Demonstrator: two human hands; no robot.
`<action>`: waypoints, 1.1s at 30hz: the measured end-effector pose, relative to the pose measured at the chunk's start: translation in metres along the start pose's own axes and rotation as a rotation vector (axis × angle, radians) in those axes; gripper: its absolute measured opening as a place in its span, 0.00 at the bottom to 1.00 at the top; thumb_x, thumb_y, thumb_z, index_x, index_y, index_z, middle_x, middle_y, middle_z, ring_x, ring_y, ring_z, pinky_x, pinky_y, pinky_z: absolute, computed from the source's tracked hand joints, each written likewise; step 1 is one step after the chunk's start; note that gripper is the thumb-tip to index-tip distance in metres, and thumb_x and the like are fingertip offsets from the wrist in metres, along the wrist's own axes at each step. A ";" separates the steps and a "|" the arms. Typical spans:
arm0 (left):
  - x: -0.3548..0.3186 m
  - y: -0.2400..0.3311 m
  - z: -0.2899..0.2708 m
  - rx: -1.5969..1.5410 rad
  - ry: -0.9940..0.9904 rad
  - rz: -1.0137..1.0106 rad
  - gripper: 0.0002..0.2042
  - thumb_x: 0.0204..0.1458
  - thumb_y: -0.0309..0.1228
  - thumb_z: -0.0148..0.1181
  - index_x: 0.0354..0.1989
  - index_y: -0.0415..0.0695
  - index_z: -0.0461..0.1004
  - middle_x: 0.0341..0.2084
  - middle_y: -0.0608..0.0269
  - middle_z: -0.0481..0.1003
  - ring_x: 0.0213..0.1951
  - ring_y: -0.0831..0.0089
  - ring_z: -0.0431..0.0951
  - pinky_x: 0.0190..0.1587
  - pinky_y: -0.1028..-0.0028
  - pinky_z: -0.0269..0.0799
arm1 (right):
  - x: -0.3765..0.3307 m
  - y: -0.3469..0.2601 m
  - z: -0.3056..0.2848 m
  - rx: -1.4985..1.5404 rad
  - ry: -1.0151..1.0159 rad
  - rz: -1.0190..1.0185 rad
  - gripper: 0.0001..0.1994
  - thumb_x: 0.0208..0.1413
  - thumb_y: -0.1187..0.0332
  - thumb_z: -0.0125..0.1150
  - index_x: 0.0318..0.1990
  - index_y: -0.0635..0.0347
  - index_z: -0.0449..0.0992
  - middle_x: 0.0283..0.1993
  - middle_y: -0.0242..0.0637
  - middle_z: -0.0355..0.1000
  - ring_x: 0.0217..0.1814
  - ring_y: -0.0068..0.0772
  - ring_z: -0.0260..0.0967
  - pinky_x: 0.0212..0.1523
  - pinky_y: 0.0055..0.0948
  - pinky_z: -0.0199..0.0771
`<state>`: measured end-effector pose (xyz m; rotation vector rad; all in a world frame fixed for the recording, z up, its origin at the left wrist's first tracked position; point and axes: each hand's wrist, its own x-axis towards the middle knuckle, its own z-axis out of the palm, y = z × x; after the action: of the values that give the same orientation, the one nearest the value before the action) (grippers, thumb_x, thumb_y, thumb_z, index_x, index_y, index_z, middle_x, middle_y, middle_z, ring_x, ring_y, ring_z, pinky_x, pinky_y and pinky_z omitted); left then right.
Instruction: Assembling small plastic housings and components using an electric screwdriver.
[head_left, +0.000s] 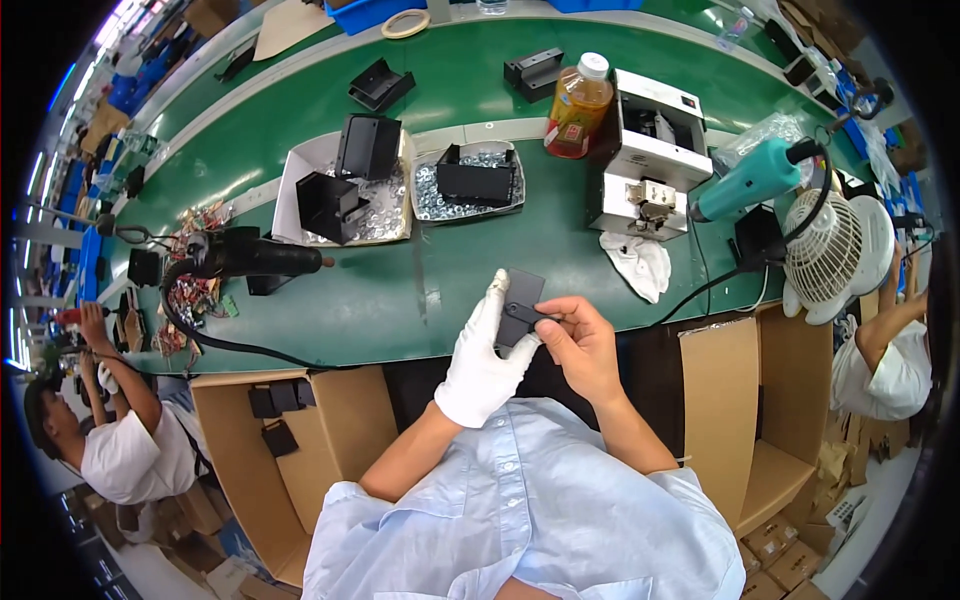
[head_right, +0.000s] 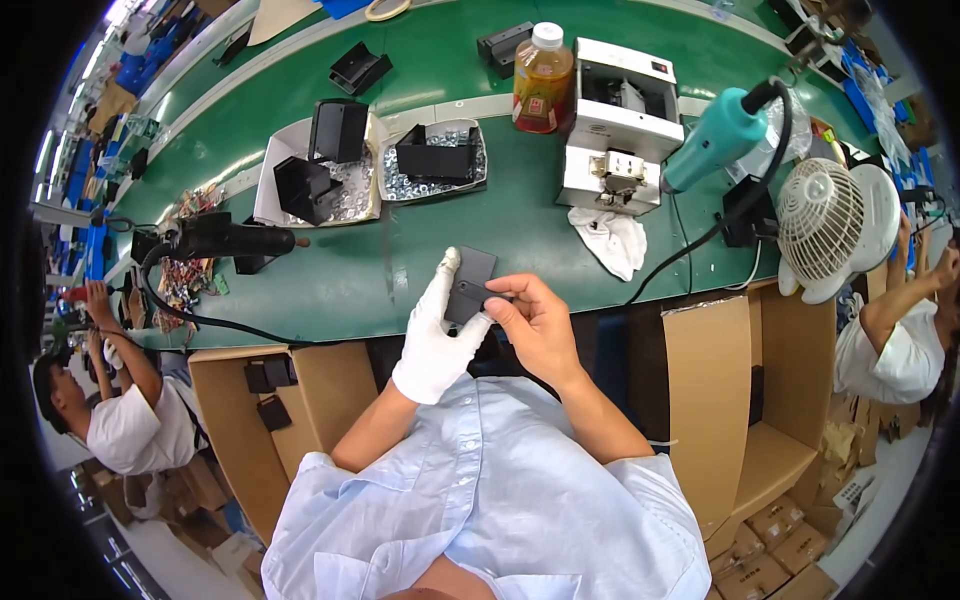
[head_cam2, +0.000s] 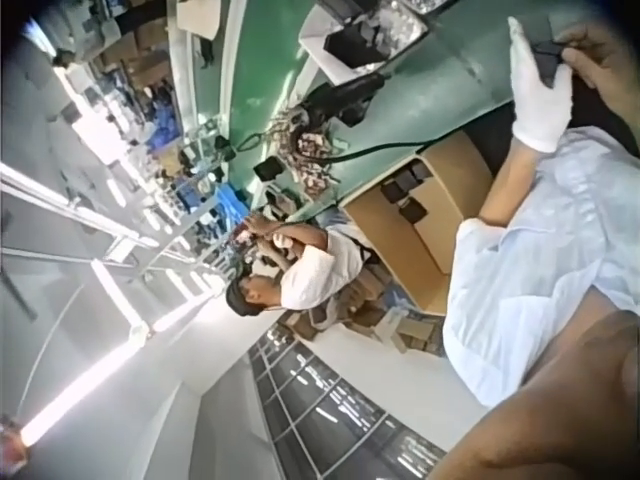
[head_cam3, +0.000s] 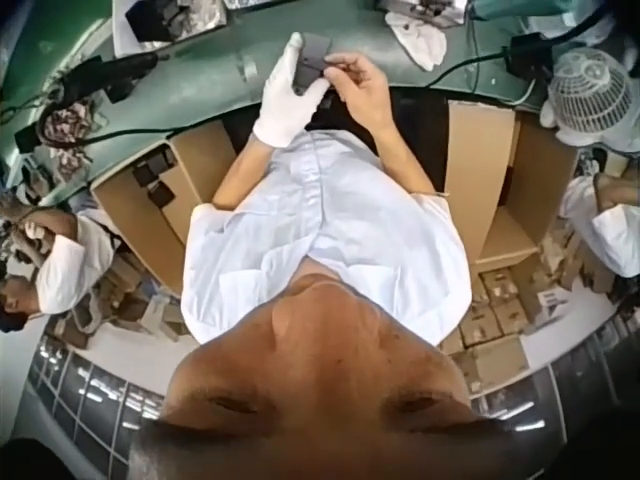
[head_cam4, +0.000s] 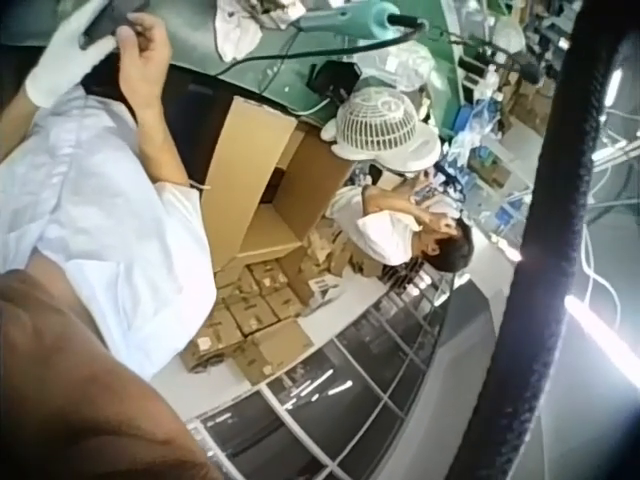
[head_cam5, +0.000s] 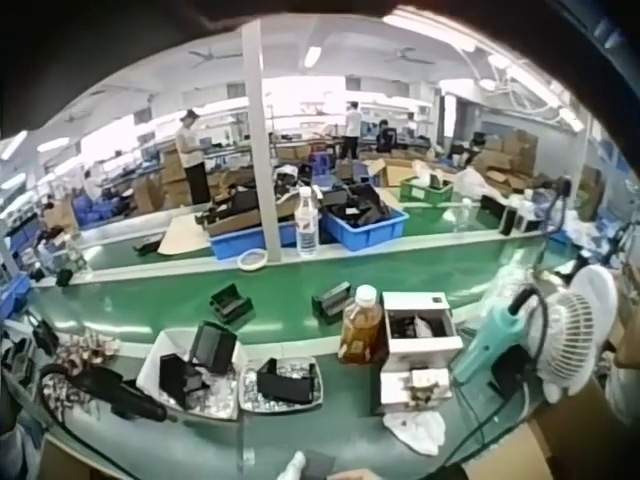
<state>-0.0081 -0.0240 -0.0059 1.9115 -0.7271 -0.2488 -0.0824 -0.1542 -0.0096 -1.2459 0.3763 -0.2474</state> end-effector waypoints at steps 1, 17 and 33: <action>0.000 0.000 0.001 -0.020 0.000 -0.011 0.36 0.46 0.23 0.62 0.65 0.31 0.54 0.57 0.39 0.66 0.55 0.52 0.72 0.54 0.67 0.70 | 0.000 0.001 0.001 -0.010 0.017 -0.002 0.10 0.56 0.77 0.59 0.46 0.65 0.72 0.25 0.28 0.67 0.21 0.14 0.57 0.22 0.12 0.55; 0.006 0.008 -0.003 -0.155 -0.068 -0.148 0.34 0.47 0.25 0.62 0.63 0.31 0.57 0.57 0.41 0.66 0.54 0.56 0.73 0.53 0.70 0.71 | 0.005 -0.009 0.001 -0.313 0.043 -0.086 0.04 0.53 0.77 0.63 0.37 0.65 0.76 0.22 0.25 0.65 0.20 0.13 0.53 0.22 0.13 0.54; 0.014 -0.011 -0.003 -0.167 -0.180 -0.046 0.31 0.43 0.18 0.56 0.62 0.36 0.60 0.57 0.46 0.65 0.58 0.56 0.68 0.60 0.66 0.63 | 0.080 -0.104 -0.085 -0.501 0.717 -0.713 0.30 0.50 0.74 0.66 0.59 0.64 0.59 0.58 0.46 0.63 0.58 0.38 0.62 0.56 0.31 0.64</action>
<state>0.0085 -0.0268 -0.0117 1.7629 -0.7574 -0.4997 -0.0422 -0.2910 0.0548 -1.7354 0.6165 -1.2929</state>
